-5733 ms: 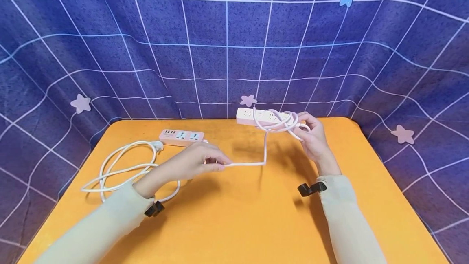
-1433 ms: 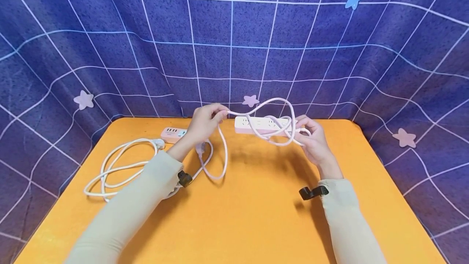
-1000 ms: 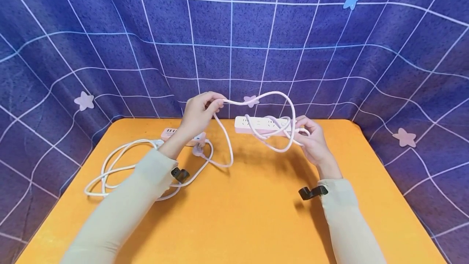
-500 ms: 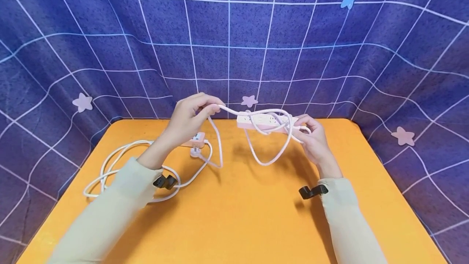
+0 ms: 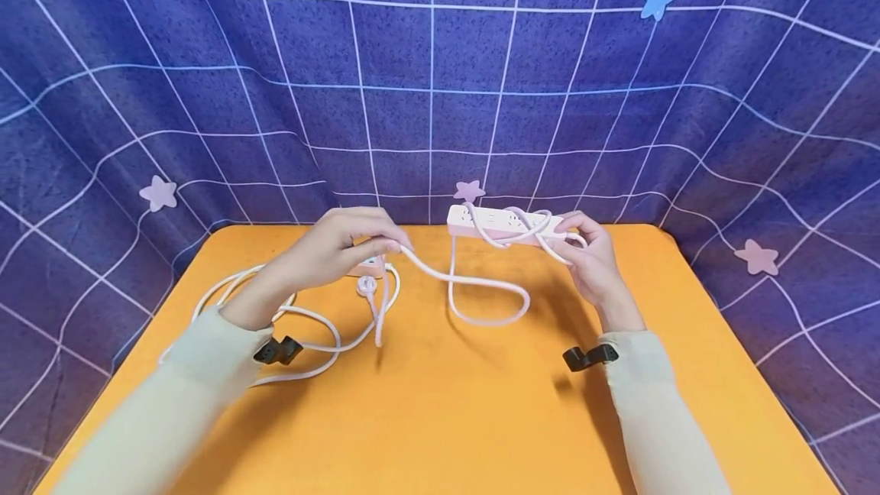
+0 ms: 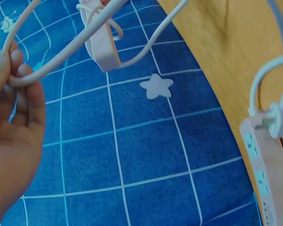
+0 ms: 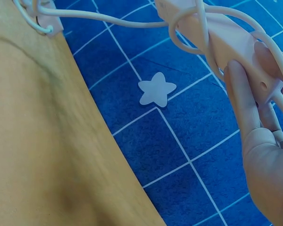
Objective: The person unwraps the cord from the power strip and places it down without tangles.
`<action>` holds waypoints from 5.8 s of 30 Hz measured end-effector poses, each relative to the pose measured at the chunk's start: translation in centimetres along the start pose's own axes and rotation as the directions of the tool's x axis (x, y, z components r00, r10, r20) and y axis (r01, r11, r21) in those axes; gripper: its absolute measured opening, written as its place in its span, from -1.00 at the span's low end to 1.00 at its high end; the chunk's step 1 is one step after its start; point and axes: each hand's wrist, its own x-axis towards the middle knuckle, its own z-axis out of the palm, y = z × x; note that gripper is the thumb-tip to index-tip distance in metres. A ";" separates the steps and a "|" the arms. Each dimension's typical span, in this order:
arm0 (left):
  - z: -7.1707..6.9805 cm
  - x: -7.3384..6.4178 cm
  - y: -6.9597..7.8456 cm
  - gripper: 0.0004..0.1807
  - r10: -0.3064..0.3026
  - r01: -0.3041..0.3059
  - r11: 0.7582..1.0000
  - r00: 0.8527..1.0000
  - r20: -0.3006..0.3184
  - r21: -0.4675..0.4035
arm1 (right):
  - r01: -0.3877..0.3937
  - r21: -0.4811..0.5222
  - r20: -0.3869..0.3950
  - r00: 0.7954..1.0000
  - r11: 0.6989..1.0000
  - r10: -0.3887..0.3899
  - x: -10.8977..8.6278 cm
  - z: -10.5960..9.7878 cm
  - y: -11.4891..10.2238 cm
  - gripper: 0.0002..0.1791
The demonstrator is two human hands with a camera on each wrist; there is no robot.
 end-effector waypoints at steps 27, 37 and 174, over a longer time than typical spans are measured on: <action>7.7 -2.0 0.2 -0.81 -0.100 0.182 0.976 0.864 0.494 -0.120 | 0.038 0.054 -0.044 0.998 0.998 -0.036 0.1 0.2 0.0 -0.51; 11.4 -2.2 0.1 -0.76 -0.077 0.178 0.979 0.783 0.617 -0.103 | 0.044 0.053 -0.045 0.998 0.998 -0.042 0.1 0.4 -0.1 -0.50; 5.5 1.1 -0.3 -0.86 0.056 -0.031 0.987 0.986 -0.159 0.155 | 0.053 0.033 -0.015 0.999 0.998 -0.053 -0.2 0.5 -0.2 -0.53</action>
